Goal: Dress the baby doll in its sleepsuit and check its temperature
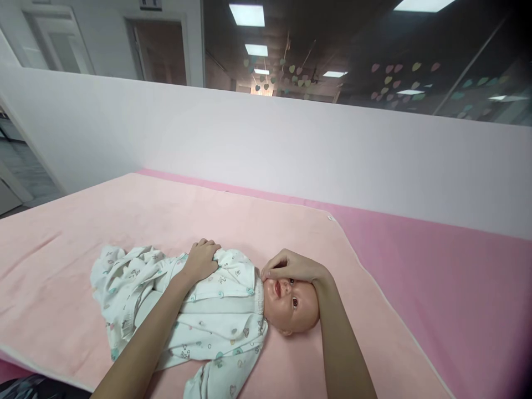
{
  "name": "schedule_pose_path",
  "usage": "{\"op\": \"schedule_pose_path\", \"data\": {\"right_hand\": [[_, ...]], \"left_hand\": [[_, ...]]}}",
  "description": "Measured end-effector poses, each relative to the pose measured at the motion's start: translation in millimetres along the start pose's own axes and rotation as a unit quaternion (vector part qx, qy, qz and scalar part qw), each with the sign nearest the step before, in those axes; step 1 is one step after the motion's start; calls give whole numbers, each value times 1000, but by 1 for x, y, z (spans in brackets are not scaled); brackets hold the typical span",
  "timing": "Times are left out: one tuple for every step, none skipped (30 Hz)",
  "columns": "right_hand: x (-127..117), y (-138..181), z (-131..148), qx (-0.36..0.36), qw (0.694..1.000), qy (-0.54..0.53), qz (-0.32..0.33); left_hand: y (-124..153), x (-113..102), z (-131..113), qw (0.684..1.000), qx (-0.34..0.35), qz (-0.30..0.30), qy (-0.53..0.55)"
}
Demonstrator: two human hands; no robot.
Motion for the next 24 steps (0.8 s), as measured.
{"op": "schedule_pose_path", "data": {"right_hand": [[0,0,0,-1,1000,0,1],[0,0,0,0,1000,0,1],[0,-1,0,1,1000,0,1],[1,-1,0,4,1000,0,1],[1,-1,0,8,1000,-1,2],[2,-2,1,11,1000,-7,2],[2,-3,1,13,1000,-19,-6],[3,-3,1,13,999,-39,-26],[2,-4,2,10,996,-64,-61],[1,-4,2,3,989,-93,-112],[-1,-4,2,-8,978,-122,-170],[-2,-3,3,-19,964,-145,-224],[-4,-1,4,-28,951,-158,-263],[-5,1,6,-33,945,-161,-282],[-5,3,8,-30,948,-153,-277],[-5,5,10,-19,959,-136,-249],[-4,7,12,-2,972,-114,-205],[-2,9,15,16,983,-92,-158],[0,9,17,31,990,-73,-119],[2,9,19,41,993,-58,-98],[2,9,20,44,993,-48,-101],[3,8,21,40,990,-39,-128],[2,7,22,33,985,-31,-166],[2,6,23,26,980,-23,-197]], "left_hand": [[0,0,0,1000,-1,1,0],[0,0,0,1000,-1,1,-1],[0,0,0,1000,-1,1,-1],[0,0,0,1000,-2,1,-1],[-1,0,0,1000,-2,0,-1],[-1,0,0,1000,-2,0,0],[-1,0,1,1000,-3,0,0],[-1,0,1,1000,-4,0,0],[-1,0,1,1000,-6,1,0],[-1,0,1,1000,-7,2,0],[-1,0,1,1000,-8,3,0],[-1,0,1,1000,-8,4,0],[-1,0,1,1000,-8,4,0],[-1,0,1,1000,-7,5,1],[-1,0,1,1000,-6,5,2],[-1,0,2,1000,-6,5,3],[-1,0,2,1000,-7,6,4],[-1,0,2,1000,-8,8,5],[-1,0,2,1000,-10,10,4],[-1,0,2,1000,-12,10,4],[-1,0,1,1000,-14,10,3],[-1,0,1,1000,-14,8,2],[-1,0,1,1000,-13,6,1],[0,0,1,1000,-12,5,1]]}}
Point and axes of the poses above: each hand's wrist, its own y-axis away from the middle knuckle, its own x-axis out of the palm, z = x × y, the point moved 1 cm from there along -y, towards the middle knuckle, and after that the axes turned 2 degrees about -z, right-handed, at the moved point
